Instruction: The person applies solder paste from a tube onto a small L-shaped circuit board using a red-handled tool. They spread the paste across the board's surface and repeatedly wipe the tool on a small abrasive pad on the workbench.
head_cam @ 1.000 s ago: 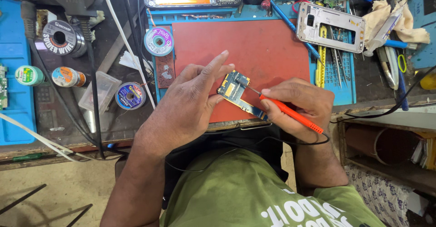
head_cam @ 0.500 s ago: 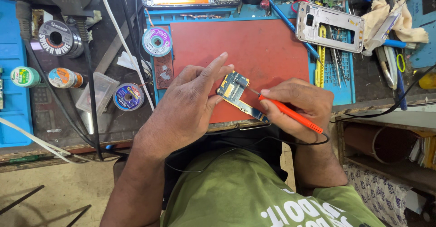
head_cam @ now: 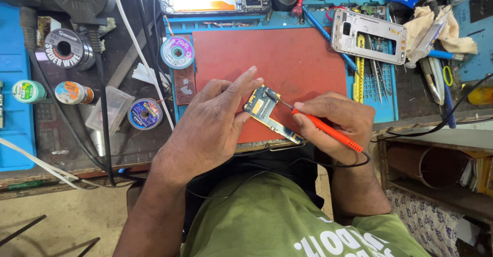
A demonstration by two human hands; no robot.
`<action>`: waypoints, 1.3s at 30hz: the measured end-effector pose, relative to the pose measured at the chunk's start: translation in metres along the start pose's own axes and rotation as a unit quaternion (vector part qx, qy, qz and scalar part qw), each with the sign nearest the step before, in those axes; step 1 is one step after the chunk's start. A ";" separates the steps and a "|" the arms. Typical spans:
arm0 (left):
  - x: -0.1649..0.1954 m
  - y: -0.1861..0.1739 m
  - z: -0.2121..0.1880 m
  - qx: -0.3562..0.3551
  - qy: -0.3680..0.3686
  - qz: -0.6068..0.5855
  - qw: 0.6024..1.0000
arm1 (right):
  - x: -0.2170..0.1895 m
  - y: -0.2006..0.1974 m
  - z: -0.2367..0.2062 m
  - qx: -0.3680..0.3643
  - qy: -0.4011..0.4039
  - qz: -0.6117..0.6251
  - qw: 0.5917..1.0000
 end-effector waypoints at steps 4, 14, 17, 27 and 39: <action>0.000 0.000 -0.001 -0.001 -0.006 -0.003 1.000 | 0.000 0.000 -0.001 0.004 0.014 0.011 1.000; 0.000 -0.001 -0.001 0.005 -0.001 -0.002 1.000 | 0.000 0.000 -0.001 0.008 0.039 0.015 0.999; 0.000 -0.002 0.000 0.006 0.000 -0.003 1.000 | 0.000 0.000 -0.001 0.008 0.029 0.016 0.999; 0.000 -0.001 -0.001 0.001 -0.010 0.001 1.000 | 0.001 0.000 0.000 0.010 0.022 0.009 1.000; 0.001 -0.003 0.000 0.008 -0.002 0.003 1.000 | 0.001 0.000 0.000 0.017 0.039 0.012 0.999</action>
Point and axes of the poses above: each hand's wrist, its own z-axis towards the middle knuckle, its own y-axis out of the palm, x = y × z, the point moved 3 cm from there along z, towards the middle knuckle, and after that the axes turned 12 degrees about y, right-handed, at the moved point
